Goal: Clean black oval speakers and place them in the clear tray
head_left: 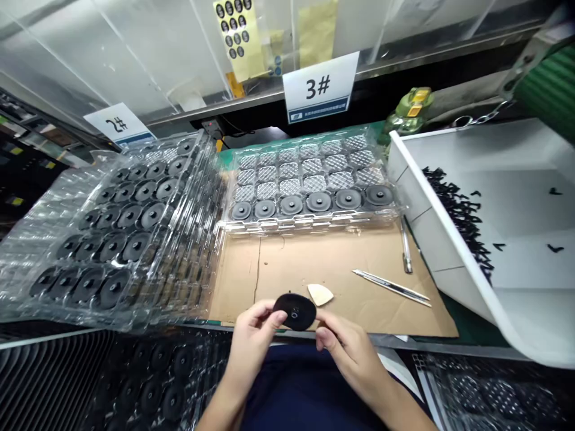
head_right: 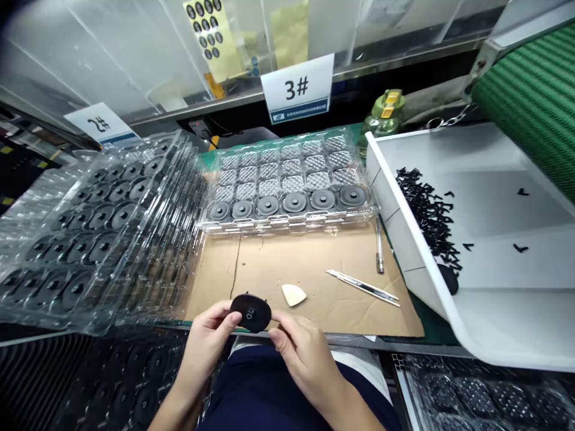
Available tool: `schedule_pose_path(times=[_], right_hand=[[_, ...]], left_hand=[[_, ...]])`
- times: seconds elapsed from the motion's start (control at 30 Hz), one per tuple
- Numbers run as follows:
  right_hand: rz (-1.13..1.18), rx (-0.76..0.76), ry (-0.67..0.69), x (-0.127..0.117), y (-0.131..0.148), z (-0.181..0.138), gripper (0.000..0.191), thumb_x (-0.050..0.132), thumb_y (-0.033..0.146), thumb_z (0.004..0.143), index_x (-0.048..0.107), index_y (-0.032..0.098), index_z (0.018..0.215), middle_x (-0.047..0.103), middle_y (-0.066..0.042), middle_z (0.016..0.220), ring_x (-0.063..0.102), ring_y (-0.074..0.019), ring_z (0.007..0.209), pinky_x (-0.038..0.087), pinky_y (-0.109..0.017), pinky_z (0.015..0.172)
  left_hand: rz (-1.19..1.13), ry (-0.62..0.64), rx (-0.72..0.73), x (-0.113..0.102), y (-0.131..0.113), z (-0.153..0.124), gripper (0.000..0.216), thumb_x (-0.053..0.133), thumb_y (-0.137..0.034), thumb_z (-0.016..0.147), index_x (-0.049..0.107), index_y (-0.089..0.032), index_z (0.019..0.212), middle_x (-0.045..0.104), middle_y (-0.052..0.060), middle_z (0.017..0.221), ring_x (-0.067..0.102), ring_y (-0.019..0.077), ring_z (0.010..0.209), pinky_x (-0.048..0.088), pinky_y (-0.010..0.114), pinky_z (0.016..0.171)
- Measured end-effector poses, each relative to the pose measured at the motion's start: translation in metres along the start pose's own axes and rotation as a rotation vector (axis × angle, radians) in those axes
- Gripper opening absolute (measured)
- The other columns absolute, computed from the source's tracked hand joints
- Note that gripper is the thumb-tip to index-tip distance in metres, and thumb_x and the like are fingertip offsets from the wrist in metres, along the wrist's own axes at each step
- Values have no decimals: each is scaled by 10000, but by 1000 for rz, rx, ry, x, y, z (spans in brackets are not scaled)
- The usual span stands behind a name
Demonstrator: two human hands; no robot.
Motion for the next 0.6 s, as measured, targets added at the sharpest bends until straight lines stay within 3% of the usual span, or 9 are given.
schedule_pose_path(times=[0.07,0.2,0.3,0.4,0.5,0.6], right_hand=[[-95,86,-30,-7,-35,-4,282,385,343,941,624,233,1045,654,27,621,638,-124,571,500,-208,539],[-240,129,-201,-38,-95,-6,258,421,259,893,678,236,910,743,-21,819,709,-189,718,560,-271,599],[-298,102,-324,-50,-119,-11,279,412,238,888,691,233,888,750,-33,843,719,-208,743,584,-301,638],[-325,36,-412,-49,-122,-16,284,416,201,883,697,217,917,748,-49,861,719,-209,754,590,-304,676],[-346,-18,-472,-46,-117,-20,288,409,156,875,689,210,917,745,-47,822,715,-199,696,585,-289,638],[-368,-46,-507,-47,-115,-21,298,387,129,871,669,212,917,740,-38,790,709,-189,656,578,-276,606]], left_hand=[[81,-38,46,-6,-9,22,247,588,-388,804,675,-161,765,719,50,736,648,206,699,494,279,646],[294,-110,190,-20,-48,91,209,592,-375,792,651,-178,756,693,34,747,607,193,728,446,276,688],[447,-106,306,-10,-88,150,201,573,-368,807,651,-185,773,678,26,738,584,181,711,420,280,701],[558,-37,419,32,-129,207,235,531,-370,850,654,-174,806,666,23,724,586,171,706,432,305,729],[620,86,527,100,-162,251,257,510,-374,884,636,-149,883,665,32,838,611,170,798,472,368,790],[647,196,594,167,-179,283,253,525,-367,885,622,-140,938,656,48,937,620,176,862,501,402,812]])
Point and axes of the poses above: each hand's wrist, its own z-axis towards the middle knuckle, its own x-axis out of the palm, y = z × x, the point moved 10 cm from there along z, towards the middle knuckle
